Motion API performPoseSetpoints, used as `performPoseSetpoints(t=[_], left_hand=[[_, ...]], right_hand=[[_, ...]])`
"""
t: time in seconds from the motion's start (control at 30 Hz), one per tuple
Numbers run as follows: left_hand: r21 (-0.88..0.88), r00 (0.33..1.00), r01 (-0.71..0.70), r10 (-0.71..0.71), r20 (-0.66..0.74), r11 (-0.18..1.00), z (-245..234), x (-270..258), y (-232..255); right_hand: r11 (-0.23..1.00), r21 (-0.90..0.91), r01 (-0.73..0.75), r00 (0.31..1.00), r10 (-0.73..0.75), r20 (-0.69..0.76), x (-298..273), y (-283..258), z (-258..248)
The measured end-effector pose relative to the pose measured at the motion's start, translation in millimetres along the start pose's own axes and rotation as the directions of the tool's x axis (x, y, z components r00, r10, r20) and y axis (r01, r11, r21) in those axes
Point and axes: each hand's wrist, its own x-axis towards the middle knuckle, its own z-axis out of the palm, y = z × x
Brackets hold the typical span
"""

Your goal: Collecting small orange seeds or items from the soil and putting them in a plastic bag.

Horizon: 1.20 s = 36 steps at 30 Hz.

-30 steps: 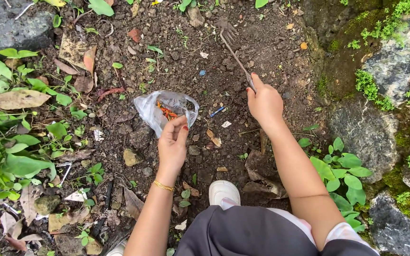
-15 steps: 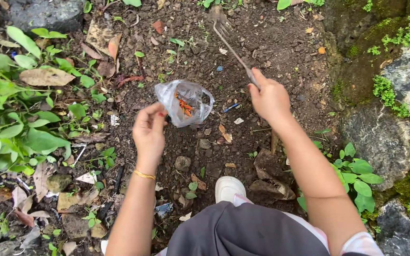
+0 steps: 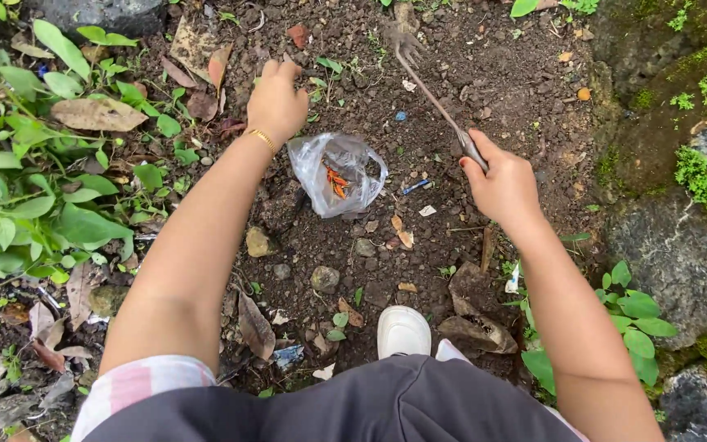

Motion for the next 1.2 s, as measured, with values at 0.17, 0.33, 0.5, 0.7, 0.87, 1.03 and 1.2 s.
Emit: performPoseSetpoints(t=[0.17, 0.33, 0.5, 0.7, 0.87, 1.03, 1.2], left_hand=[[0.218, 0.982, -0.045, 0.003, 0.190, 0.975, 34.0, 44.5, 4.3], [0.355, 0.930, -0.169, 0.029, 0.367, 0.920, 73.7, 76.6, 6.6], [0.353, 0.911, -0.252, 0.098, 0.400, 0.901, 102.3, 83.0, -3.7], [0.396, 0.882, -0.174, -0.036, 0.469, 0.902, 97.0, 78.9, -15.7], [0.094, 0.989, -0.105, 0.094, 0.111, 0.990, 67.1, 70.7, -38.7], [-0.128, 0.958, -0.111, 0.072, -0.279, 0.986, -29.0, 23.4, -55.1], [-0.248, 0.902, 0.216, -0.290, -0.318, 0.944, -109.0, -48.6, -69.4]], right_hand=[[0.956, 0.061, -0.288, 0.950, 0.277, 0.141, -2.7, -8.6, 3.7], [0.951, 0.095, -0.294, 0.951, 0.282, 0.127, -8.6, 9.5, 9.5], [0.949, 0.111, -0.296, 0.949, 0.278, 0.152, -3.1, 10.1, 14.6], [0.961, 0.140, -0.237, 0.968, 0.221, 0.121, 7.7, 4.5, 17.7], [0.942, 0.123, -0.313, 0.946, 0.297, 0.133, 7.0, 3.1, 13.9], [0.959, 0.094, -0.267, 0.961, 0.258, 0.100, -3.8, 13.9, 22.5], [0.986, -0.061, -0.157, 0.974, 0.165, 0.157, -1.9, -15.6, 14.6]])
